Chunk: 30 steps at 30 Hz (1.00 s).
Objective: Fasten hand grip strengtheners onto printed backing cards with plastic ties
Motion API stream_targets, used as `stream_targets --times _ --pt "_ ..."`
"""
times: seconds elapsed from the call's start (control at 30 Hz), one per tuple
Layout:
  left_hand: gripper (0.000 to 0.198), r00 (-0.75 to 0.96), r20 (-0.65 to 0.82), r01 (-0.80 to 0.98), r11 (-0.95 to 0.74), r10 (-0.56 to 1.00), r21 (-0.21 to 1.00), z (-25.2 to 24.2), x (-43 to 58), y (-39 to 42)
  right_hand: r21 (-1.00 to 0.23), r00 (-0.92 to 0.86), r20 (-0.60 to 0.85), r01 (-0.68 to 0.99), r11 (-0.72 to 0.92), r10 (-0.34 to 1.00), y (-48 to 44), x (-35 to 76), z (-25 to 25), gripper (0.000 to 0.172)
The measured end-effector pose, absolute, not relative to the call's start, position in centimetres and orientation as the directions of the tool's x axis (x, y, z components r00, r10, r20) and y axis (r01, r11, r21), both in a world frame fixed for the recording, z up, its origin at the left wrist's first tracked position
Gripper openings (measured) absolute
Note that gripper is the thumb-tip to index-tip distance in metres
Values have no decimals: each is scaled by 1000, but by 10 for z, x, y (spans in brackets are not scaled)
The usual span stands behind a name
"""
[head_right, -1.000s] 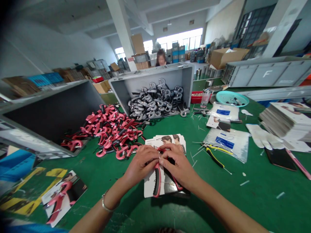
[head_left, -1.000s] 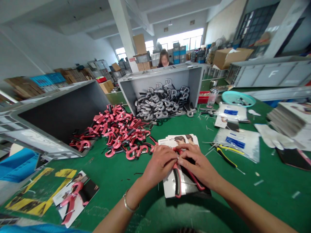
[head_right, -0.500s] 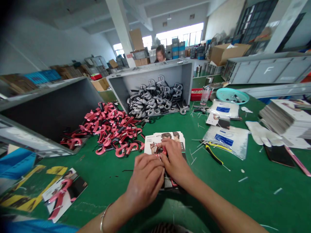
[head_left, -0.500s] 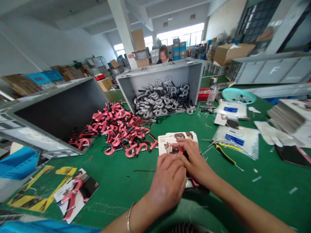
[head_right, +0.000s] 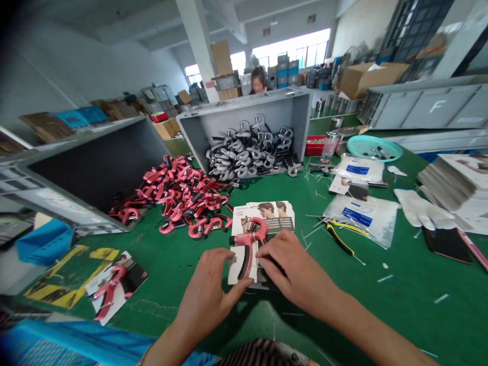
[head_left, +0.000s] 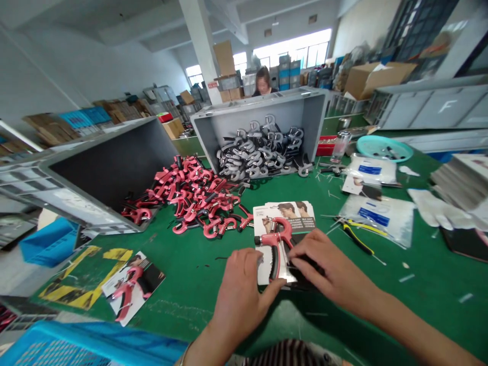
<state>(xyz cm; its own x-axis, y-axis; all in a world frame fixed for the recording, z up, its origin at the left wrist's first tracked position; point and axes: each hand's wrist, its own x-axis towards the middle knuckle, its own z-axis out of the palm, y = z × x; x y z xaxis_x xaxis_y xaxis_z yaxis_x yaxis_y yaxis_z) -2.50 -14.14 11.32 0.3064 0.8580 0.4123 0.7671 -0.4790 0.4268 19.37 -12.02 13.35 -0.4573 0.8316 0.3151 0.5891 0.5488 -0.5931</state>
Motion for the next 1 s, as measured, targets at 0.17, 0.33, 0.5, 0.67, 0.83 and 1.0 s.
stream_targets --times 0.17,0.33,0.5,0.67,0.83,1.0 --pt "7 273 330 719 -420 904 554 110 -25 -138 -237 -584 292 723 649 757 -138 171 132 11" --pt "18 247 280 614 -373 928 696 110 -47 -134 -118 -503 310 821 558 807 -129 159 125 9" --pt "12 168 313 477 -355 935 804 106 -57 -130 -248 -499 351 767 592 792 -123 165 132 16" --pt "9 172 304 382 -348 937 856 109 -30 -124 -460 -469 420 629 627 777 -118 168 138 12" --pt "10 190 215 258 -260 958 931 106 -24 -123 -656 -319 350 588 474 881 -116 173 130 3" --pt "7 143 277 258 -306 950 917 98 -26 -120 -712 -258 355 548 438 899 -114 176 125 8"
